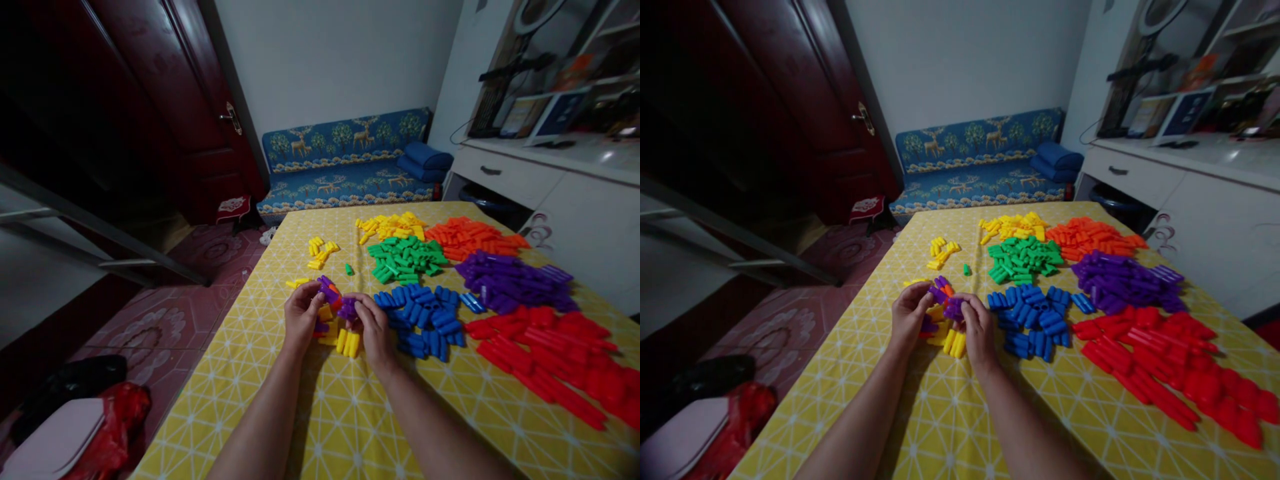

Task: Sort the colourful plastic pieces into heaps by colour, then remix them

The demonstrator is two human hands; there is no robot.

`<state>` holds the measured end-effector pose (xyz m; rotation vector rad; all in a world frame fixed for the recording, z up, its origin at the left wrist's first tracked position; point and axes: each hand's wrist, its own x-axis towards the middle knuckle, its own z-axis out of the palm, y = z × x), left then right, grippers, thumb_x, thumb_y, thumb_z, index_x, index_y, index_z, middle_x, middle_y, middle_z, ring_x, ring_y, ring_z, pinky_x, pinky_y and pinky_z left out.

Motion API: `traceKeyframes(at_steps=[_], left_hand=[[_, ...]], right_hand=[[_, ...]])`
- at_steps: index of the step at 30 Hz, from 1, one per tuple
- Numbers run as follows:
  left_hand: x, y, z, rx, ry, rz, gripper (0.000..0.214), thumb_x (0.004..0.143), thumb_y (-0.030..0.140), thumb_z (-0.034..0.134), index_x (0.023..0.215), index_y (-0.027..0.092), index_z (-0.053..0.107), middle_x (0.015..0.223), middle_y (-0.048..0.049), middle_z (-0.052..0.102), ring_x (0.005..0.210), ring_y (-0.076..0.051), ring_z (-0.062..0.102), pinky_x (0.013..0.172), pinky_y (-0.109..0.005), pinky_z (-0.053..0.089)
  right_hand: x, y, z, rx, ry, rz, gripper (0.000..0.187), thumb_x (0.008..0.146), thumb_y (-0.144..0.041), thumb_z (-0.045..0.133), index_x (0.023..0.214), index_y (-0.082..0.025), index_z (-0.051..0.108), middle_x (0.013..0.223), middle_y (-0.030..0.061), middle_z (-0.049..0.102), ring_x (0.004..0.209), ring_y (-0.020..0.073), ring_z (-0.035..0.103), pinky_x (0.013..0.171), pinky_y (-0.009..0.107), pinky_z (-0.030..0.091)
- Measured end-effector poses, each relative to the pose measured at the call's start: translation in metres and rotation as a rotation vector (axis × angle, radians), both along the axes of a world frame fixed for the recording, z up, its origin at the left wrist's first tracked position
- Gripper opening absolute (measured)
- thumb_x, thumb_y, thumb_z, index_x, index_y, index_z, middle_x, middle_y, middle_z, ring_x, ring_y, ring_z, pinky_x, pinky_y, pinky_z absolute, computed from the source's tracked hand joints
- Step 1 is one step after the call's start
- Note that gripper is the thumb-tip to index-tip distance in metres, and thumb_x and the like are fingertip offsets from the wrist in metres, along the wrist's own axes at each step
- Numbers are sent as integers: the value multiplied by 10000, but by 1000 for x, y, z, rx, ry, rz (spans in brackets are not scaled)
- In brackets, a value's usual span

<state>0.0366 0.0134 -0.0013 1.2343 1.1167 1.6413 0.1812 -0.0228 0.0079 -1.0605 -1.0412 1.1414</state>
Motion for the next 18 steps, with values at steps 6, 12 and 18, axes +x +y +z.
traceKeyframes(at_steps=[6,12,18], left_hand=[[0,-3,0,-16,98,-60,225,713,335,773,853,164,729,834,-53,749,737,-162,694,724,-266,559],[2,-7,5,0,219,-47,193,754,347,733,831,170,746,808,-51,756,726,-170,696,704,-260,553],[0,-5,-6,-24,408,-12,190,823,338,648,837,178,749,710,-25,730,633,-154,663,614,-236,524]], right_hand=[[-3,0,0,7,-22,50,356,824,-492,592,1010,-194,653,879,42,703,787,189,661,665,271,547],[-6,1,-7,45,-91,17,332,826,-457,615,997,-176,659,813,31,692,668,161,639,575,248,538],[7,-4,6,41,-69,-168,308,813,-447,626,960,-179,660,844,44,704,689,168,639,569,251,531]])
